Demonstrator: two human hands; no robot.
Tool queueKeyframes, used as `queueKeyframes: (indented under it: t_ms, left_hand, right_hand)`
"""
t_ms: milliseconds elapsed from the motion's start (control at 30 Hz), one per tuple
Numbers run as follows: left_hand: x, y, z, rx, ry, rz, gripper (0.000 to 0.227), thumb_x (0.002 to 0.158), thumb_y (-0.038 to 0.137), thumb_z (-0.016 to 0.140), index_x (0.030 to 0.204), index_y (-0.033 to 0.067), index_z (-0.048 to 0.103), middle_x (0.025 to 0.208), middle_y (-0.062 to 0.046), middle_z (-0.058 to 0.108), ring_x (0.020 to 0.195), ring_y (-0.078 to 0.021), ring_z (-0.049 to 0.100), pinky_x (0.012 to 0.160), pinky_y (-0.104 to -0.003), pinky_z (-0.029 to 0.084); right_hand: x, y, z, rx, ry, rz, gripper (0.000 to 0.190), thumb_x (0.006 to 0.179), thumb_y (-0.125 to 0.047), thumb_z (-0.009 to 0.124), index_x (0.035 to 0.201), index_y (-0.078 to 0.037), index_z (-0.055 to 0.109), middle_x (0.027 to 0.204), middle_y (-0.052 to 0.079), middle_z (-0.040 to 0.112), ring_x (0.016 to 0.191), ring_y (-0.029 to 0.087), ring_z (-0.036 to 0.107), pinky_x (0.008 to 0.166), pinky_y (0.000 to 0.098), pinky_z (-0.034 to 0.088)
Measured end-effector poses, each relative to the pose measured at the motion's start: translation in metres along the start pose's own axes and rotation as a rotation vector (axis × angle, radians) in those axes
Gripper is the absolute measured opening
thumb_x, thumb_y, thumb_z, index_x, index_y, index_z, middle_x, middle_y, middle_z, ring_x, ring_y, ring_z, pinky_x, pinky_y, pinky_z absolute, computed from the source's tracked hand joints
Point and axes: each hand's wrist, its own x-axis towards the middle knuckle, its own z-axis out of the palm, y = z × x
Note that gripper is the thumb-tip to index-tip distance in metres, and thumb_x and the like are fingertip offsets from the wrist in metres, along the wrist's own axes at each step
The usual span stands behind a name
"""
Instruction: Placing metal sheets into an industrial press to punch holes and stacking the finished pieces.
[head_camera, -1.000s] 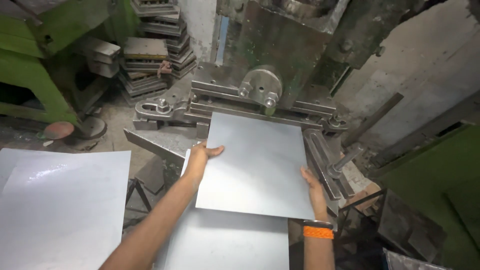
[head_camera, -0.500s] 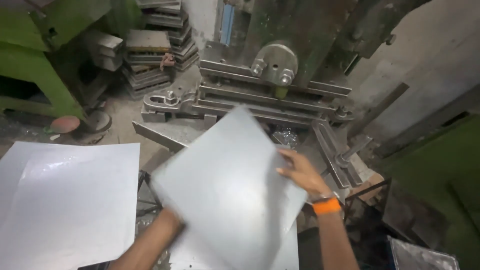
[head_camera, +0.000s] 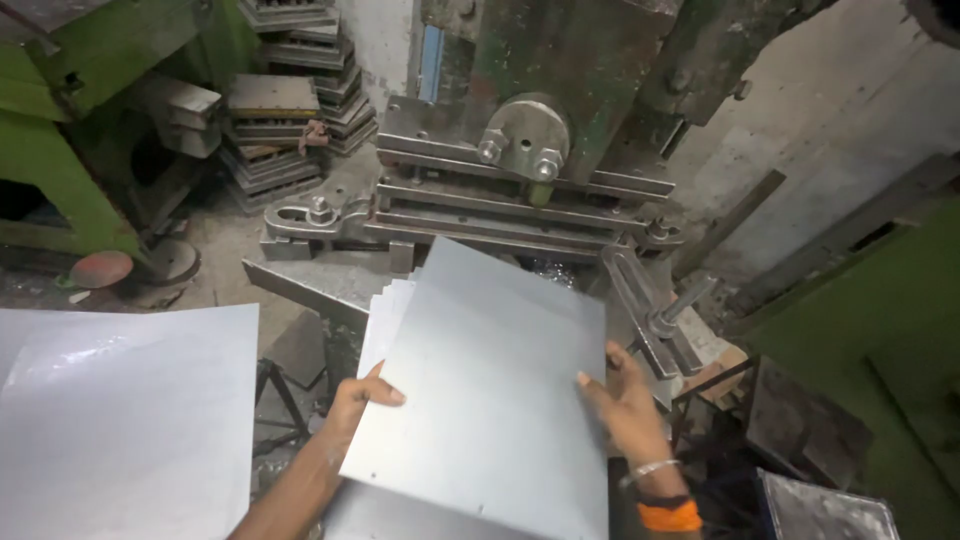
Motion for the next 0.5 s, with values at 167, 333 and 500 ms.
queueKeyframes:
  t_ms: [167, 333, 500]
  left_hand:
    - [-0.008, 0.077, 0.106, -0.102, 0.206, -0.189, 0.097, 0.047, -0.004, 0.049, 0.143, -0.0056, 0.049, 0.155, -0.036, 0.035, 0.136, -0.0541, 0.030, 0.107, -0.066, 0.018]
    - [0.017, 0.096, 0.100, -0.112, 0.300, -0.227, 0.071, 0.070, -0.009, 0.057, 0.139, 0.0067, 0.052, 0.115, -0.022, 0.058, 0.108, -0.0361, 0.060, 0.103, -0.059, 0.045]
    - [0.053, 0.094, 0.078, -0.018, 0.377, -0.207, 0.062, 0.082, 0.019, 0.075, 0.141, 0.0153, 0.056, 0.130, -0.017, 0.064, 0.119, -0.0311, 0.063, 0.103, -0.056, 0.048]
  right_hand:
    - [0.011, -0.013, -0.004, 0.736, -0.089, 0.094, 0.063, 0.083, 0.008, 0.052, 0.145, 0.000, 0.043, 0.122, 0.020, 0.055, 0.107, 0.026, 0.053, 0.101, 0.0379, 0.042]
    - [0.037, 0.005, 0.013, 1.033, -0.047, 0.186, 0.033, 0.084, 0.002, 0.071, 0.115, -0.007, 0.067, 0.096, -0.001, 0.064, 0.089, 0.015, 0.065, 0.083, 0.0298, 0.051]
    - [0.092, 0.040, 0.020, 1.101, -0.151, 0.323, 0.019, 0.089, -0.016, 0.072, 0.108, -0.018, 0.073, 0.109, -0.001, 0.074, 0.099, 0.009, 0.068, 0.095, 0.0270, 0.051]
